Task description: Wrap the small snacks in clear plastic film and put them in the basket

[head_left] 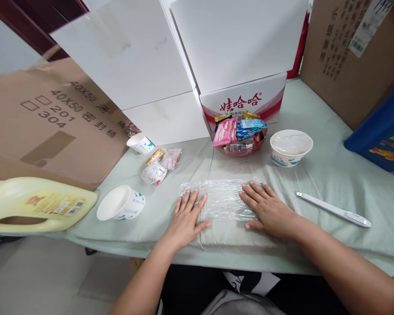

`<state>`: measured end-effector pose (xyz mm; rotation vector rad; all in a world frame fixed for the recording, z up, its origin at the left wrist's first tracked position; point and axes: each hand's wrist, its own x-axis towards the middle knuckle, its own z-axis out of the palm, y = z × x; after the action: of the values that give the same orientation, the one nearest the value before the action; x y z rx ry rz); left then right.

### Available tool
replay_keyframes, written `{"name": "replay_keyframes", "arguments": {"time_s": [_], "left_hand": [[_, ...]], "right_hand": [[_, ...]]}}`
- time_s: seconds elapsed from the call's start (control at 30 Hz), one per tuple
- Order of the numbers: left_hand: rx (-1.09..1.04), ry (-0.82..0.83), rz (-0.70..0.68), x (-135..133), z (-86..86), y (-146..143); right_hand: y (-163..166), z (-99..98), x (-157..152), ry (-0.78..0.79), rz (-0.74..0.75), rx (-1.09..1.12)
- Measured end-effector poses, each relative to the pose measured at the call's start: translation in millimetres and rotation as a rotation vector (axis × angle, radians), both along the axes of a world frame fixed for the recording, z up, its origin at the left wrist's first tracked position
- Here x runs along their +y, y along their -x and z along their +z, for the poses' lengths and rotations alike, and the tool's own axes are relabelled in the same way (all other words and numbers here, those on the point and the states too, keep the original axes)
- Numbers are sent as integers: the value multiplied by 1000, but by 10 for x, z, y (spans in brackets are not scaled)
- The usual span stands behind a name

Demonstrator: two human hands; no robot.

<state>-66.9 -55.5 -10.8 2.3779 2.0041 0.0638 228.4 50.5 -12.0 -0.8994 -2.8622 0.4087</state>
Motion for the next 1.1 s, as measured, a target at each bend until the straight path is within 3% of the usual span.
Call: {"name": "replay_keyframes", "arguments": {"time_s": [0.13, 0.3, 0.4, 0.53, 0.63, 0.7, 0.83, 0.97, 1.1], "left_hand": [[-50, -110, 14, -145, 82, 262], [-220, -257, -194, -216, 169, 308], [-266, -283, -210, -205, 168, 311], [-392, -261, -132, -211, 185, 301], [-505, -224, 40, -176, 203, 286], [-542, -213, 165, -91, 194, 287], [-569, -203, 286, 185, 125, 297], [-324, -174, 313, 378, 65, 278], [-110, -179, 366, 389, 117, 294]], "right_hand": [[-26, 144, -9, -51, -29, 4], [-56, 344, -9, -55, 111, 55], [-83, 412, 4, 0, 138, 10], [-202, 531, 36, 129, 128, 41], [-316, 609, 87, 308, 26, 59], [-349, 605, 136, 342, -77, 44], [-272, 466, 221, 213, -306, -43], [-151, 357, 224, 95, -416, -172], [-123, 344, 197, 34, -463, -159]]}}
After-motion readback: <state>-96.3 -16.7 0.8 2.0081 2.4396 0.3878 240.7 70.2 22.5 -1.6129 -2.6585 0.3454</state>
